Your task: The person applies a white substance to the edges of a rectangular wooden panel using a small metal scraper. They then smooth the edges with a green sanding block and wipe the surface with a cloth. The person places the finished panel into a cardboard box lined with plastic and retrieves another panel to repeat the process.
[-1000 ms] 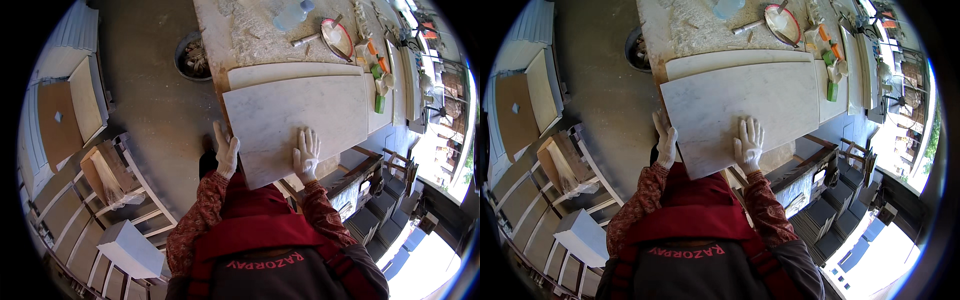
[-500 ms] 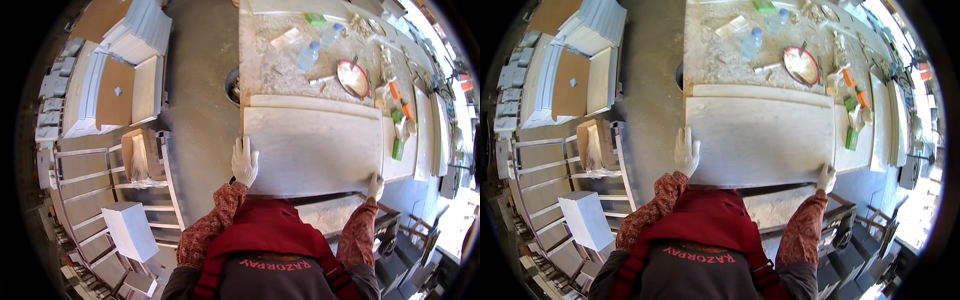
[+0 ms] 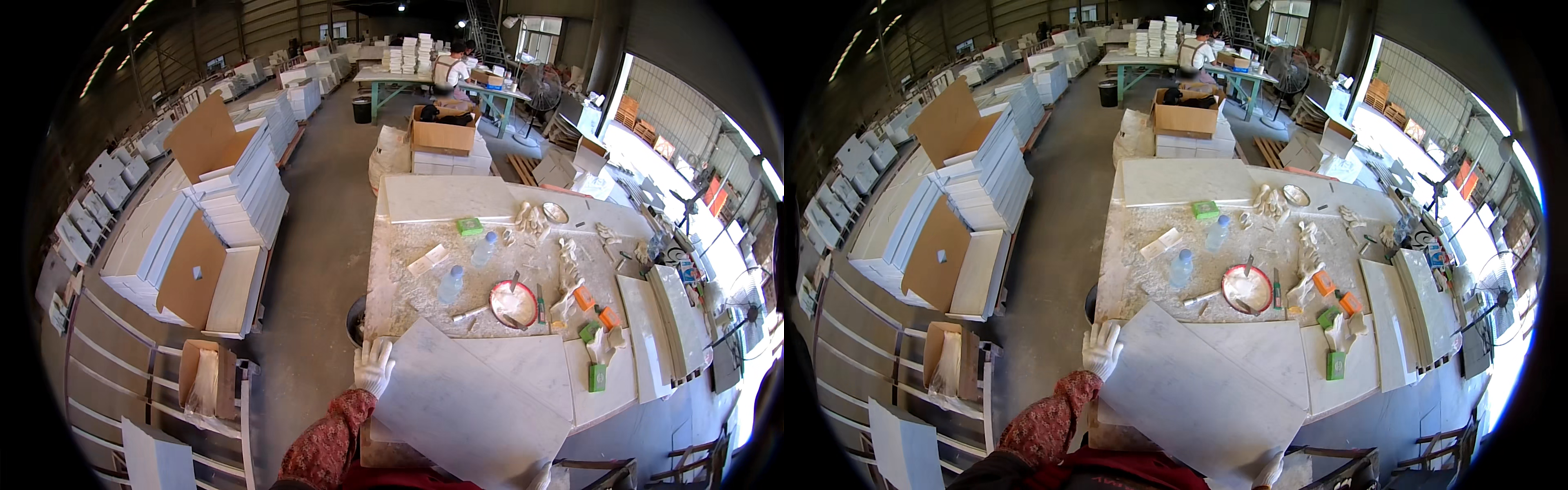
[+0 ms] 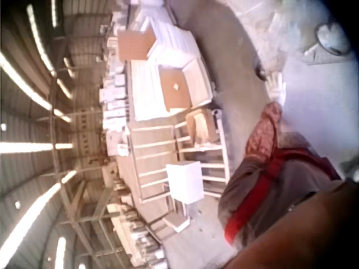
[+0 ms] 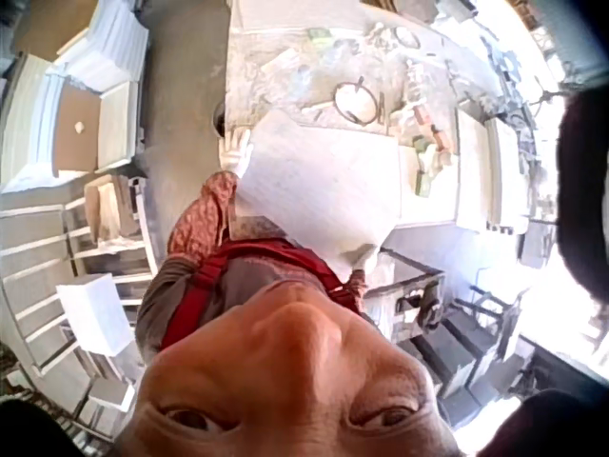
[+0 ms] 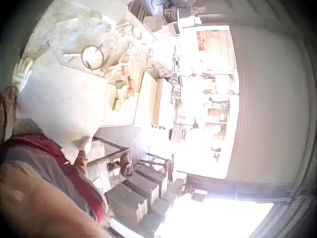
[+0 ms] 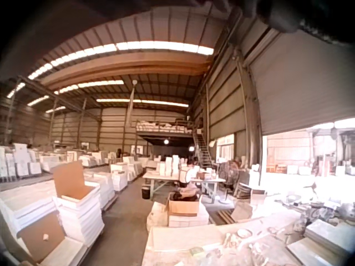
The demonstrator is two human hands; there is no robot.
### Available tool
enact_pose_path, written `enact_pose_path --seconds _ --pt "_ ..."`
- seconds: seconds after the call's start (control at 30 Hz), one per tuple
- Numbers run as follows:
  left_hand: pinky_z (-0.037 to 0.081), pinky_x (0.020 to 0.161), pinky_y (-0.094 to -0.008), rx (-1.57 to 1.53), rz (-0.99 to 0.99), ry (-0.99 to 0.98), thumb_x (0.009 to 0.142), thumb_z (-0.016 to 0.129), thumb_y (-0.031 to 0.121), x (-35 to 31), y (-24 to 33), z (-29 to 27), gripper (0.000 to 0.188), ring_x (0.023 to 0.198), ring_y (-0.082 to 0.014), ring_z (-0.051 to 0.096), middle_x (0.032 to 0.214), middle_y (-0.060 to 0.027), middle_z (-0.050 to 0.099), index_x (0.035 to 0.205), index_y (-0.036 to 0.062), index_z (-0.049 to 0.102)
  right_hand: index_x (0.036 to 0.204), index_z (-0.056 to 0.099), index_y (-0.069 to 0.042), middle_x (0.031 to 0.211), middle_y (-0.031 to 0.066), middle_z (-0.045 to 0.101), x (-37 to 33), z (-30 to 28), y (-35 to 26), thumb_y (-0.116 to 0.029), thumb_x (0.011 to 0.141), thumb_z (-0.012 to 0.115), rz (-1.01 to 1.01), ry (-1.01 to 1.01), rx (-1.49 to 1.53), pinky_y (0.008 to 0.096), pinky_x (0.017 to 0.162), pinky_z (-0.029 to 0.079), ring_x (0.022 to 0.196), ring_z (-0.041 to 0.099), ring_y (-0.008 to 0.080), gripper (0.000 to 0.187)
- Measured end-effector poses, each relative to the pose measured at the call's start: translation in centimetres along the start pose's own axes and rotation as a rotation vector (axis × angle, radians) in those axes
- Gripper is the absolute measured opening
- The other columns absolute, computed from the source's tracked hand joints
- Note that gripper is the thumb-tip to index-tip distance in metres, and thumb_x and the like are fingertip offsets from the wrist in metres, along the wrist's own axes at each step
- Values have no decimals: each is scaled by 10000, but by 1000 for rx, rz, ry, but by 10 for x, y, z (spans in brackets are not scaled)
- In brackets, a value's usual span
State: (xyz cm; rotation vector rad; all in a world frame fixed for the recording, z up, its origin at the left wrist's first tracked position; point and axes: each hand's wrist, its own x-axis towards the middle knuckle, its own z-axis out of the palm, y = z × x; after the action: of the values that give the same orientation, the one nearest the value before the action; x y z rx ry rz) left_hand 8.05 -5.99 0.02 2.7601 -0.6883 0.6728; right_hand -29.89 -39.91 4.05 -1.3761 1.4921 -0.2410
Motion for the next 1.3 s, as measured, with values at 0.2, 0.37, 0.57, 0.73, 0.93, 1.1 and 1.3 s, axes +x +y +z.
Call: enact_pose_path --seconds 0.2,0.37,0.57,0.73,0.93,1.1,1.3 --pt "457 926 -475 11 49 30 890 635 391 5 10 6 546 1100 -288 549 1236 -62 591 1372 151 540 1248 617 62 1104 250 688 -8 12 -42 -539 997 421 -31 -49 104 442 851 514 970 663 370 680" --pt "494 735 -452 -118 -92 -80 900 640 398 7 17 -19 501 775 -300 631 961 -108 679 1305 109 583 1242 620 60 1098 241 691 -17 20 -62 -519 999 434 -68 -90 155 436 848 517 968 665 359 656" --pt "500 704 -499 -533 -504 -387 921 537 556 30 0 -37 546 775 -383 666 792 -205 672 956 30 678 1236 624 59 1090 231 694 -38 42 -82 -495 1000 449 -126 -154 216 429 845 521 966 667 345 627" --pt "493 798 -463 -594 -786 -476 893 498 653 37 -37 -97 681 927 -420 658 929 -261 680 901 -1 685 1230 627 57 1084 222 696 -60 69 -105 -475 1001 461 -183 -209 281 423 843 524 964 669 334 602" --pt "469 866 -479 -787 -998 -181 934 398 622 20 -141 -179 665 977 -439 633 968 -230 690 919 26 692 1224 631 55 1076 212 699 -110 120 -130 -451 1003 476 -241 -300 298 415 840 528 961 671 320 573" --pt "437 703 -350 -1163 -1112 550 1012 427 548 -4 -274 -196 661 695 -157 501 665 -63 541 776 -41 609 1218 634 54 1069 203 701 -173 202 -149 -431 1004 489 -263 -450 281 409 838 531 960 673 308 549" --pt "448 651 -291 -1962 -1223 1450 1019 454 546 15 -411 -287 556 682 -172 556 675 -16 513 727 82 547 1212 637 52 1062 193 704 -241 308 -165 -406 1005 504 -223 -634 291 402 835 535 957 675 295 520"
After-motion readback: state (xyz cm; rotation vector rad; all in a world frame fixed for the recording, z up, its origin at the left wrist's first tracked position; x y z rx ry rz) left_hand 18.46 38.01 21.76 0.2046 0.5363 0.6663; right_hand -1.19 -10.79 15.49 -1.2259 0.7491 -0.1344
